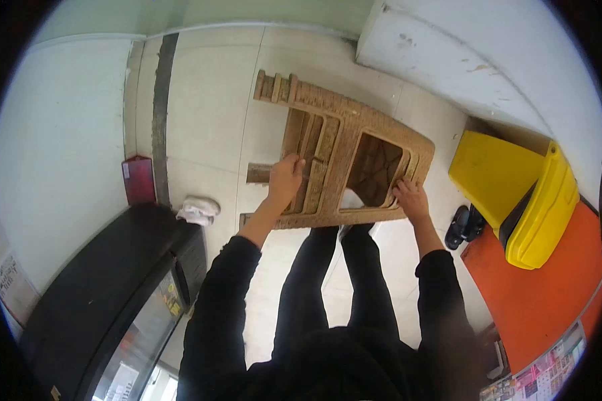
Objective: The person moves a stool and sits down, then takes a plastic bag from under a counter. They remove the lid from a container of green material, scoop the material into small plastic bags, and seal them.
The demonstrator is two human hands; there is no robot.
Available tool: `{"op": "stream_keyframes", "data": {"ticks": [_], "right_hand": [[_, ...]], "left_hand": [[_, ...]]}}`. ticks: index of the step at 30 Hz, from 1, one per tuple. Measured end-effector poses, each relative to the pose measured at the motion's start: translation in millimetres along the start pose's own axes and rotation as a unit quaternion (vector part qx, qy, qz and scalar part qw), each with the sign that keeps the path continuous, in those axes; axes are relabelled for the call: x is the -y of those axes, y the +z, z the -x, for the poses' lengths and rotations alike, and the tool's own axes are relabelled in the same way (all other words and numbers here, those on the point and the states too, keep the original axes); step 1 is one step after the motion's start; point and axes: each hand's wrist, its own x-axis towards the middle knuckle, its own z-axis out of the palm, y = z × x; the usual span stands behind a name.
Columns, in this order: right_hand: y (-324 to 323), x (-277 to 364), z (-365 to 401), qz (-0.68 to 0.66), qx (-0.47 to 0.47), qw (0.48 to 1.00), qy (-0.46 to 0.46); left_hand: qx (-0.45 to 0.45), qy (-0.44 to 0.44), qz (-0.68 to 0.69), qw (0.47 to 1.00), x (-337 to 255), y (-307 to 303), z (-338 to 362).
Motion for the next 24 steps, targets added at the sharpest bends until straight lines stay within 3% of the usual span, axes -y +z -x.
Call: {"op": "stream_keyframes", "data": {"ticks": [5, 6, 9, 14, 24], "right_hand": [[4.2, 20.4, 1.9, -0.031, 0.032, 0.999, -0.029], [16.6, 22.2, 6.3, -0.036, 0.003, 0.999, -0.031], [9.9, 19.4, 17.1, -0.093, 0.073, 0.993, -0.004], [17.9, 21.2, 23.3, -0.081, 0.012, 0.997, 0.011], [16.7, 24.2, 23.4, -0.087, 0.002, 0.996, -0.003]], "left_hand": [[-0.005, -0.027, -0.006, 1.000, 40.3, 9.3, -20.3], [0.004, -0.038, -0.013, 0.999, 49.5, 19.5, -22.4], [0.000, -0.020, 0.012, 1.000, 18.8, 13.1, 1.0], [0.011, -0.022, -0.025, 0.999, 35.7, 29.4, -5.6], [0.017, -0.051, -0.034, 0.998, 33.7, 16.2, -16.4]]}}
